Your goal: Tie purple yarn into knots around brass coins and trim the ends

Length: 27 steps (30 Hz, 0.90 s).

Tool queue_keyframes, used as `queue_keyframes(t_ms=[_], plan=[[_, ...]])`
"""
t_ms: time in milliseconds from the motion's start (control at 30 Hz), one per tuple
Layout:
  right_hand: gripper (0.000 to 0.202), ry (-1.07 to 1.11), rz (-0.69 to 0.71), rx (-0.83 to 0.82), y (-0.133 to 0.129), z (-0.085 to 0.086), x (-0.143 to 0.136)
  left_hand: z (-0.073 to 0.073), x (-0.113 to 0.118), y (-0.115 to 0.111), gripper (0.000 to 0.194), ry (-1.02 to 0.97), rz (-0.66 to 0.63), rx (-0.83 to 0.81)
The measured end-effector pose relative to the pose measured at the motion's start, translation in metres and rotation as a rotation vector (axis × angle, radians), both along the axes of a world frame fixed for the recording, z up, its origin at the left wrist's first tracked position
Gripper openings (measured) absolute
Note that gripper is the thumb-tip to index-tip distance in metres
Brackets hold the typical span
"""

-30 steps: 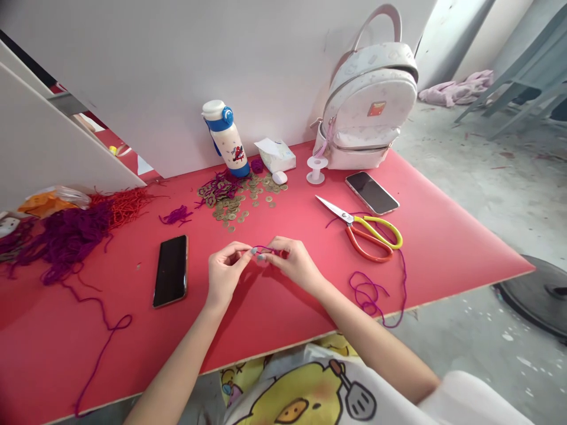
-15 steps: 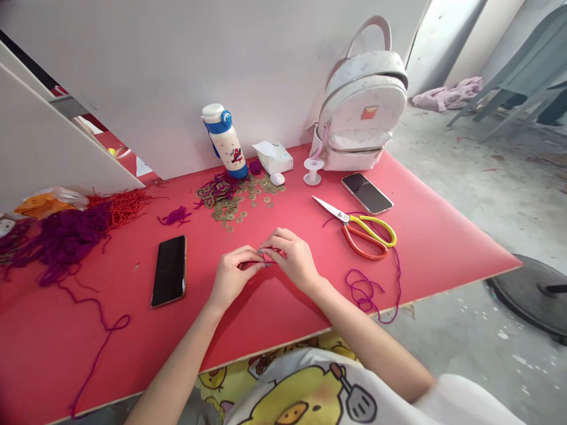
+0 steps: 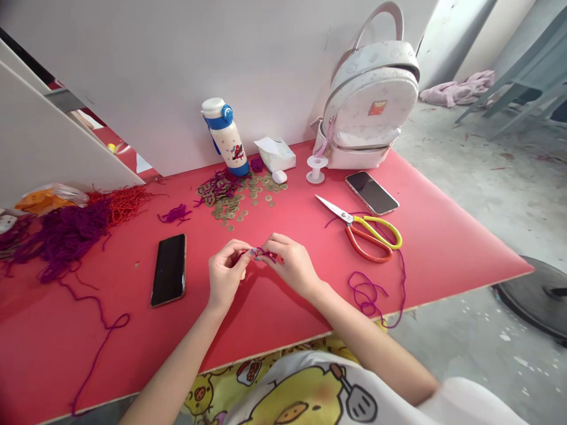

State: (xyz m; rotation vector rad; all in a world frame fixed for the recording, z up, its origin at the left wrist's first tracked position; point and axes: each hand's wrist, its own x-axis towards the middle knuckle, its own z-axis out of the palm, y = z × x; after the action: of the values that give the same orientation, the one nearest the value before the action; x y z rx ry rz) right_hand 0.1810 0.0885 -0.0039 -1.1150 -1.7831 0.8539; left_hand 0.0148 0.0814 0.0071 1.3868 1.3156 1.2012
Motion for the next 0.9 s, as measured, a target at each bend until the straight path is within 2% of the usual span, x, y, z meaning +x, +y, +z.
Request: queue_keyframes(t_ms=[233, 433, 500, 600, 667, 733, 800, 900], plan=[[0.016, -0.095, 0.016, 0.0, 0.001, 0.001, 0.002, 0.002, -0.002, 0.003, 0.014, -0.042, -0.104, 0.019], [0.022, -0.04, 0.006, 0.021, 0.0, 0.009, 0.005, 0.002, -0.003, 0.006, 0.014, -0.008, -0.108, 0.023], [0.023, -0.015, -0.012, 0.027, 0.0, 0.01, 0.006, 0.002, -0.004, 0.006, 0.015, -0.041, -0.15, -0.014], [0.022, 0.013, -0.019, 0.022, 0.001, 0.01, 0.005, 0.0, -0.004, 0.006, 0.018, -0.22, -0.203, -0.18], [0.022, -0.007, 0.0, 0.019, 0.0, 0.008, 0.003, -0.001, -0.003, 0.006, 0.021, -0.375, -0.173, -0.277], [0.021, -0.047, 0.032, 0.022, -0.002, 0.006, 0.0, -0.002, -0.001, 0.006, 0.024, -0.481, -0.095, -0.304], [0.021, -0.096, 0.057, 0.05, -0.005, 0.004, -0.004, -0.003, 0.002, 0.006, 0.024, -0.508, -0.003, -0.296], [0.022, -0.185, 0.033, 0.183, -0.009, 0.001, -0.009, -0.004, 0.004, 0.005, 0.021, -0.428, 0.121, -0.259]])
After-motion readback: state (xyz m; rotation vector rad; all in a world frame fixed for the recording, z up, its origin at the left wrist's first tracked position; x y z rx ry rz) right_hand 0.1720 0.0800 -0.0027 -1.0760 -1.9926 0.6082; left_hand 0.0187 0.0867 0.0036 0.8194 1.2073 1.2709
